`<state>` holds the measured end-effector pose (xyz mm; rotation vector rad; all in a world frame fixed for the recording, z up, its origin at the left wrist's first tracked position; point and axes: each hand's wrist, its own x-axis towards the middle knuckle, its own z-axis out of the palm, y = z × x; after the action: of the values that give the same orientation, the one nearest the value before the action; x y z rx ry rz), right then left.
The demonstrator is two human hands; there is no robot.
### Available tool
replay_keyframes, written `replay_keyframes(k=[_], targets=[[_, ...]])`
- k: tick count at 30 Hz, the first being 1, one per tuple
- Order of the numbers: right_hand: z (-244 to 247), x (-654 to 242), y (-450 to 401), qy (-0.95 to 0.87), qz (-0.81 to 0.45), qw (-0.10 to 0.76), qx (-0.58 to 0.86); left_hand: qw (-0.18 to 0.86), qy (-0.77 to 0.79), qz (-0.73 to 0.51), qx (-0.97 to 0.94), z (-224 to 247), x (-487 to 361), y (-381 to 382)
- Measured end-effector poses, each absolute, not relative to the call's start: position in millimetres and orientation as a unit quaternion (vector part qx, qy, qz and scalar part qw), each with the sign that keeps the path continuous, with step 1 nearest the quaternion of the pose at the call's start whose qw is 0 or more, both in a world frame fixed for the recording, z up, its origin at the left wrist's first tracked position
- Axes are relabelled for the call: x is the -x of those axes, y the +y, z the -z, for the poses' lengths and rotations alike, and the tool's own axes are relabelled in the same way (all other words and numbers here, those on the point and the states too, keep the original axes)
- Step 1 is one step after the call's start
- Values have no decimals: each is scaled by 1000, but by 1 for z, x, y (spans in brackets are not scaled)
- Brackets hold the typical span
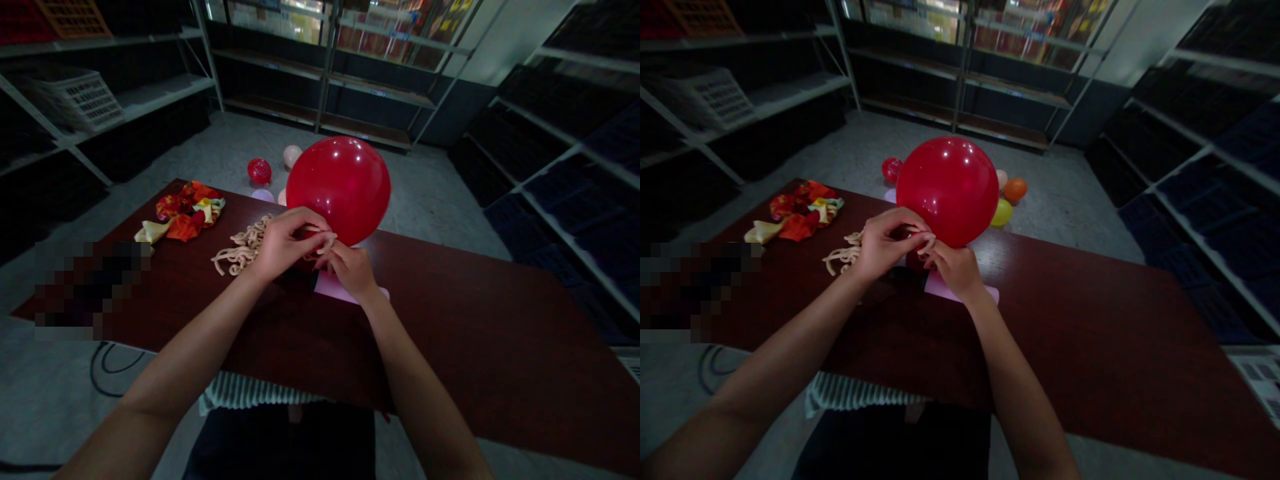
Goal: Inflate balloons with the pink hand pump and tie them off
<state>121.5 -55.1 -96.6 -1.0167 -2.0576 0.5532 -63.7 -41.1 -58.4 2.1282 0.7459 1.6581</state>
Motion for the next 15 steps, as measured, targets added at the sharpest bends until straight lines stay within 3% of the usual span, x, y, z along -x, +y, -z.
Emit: replay_keyframes(k=[7,15], targets=[[99,-120,-50,-662,-392,474,428,164,236,-525,-801,66,63,-35],[95,-119,-50,-632,-449,469,423,138,257,-565,-771,75,51,-42]])
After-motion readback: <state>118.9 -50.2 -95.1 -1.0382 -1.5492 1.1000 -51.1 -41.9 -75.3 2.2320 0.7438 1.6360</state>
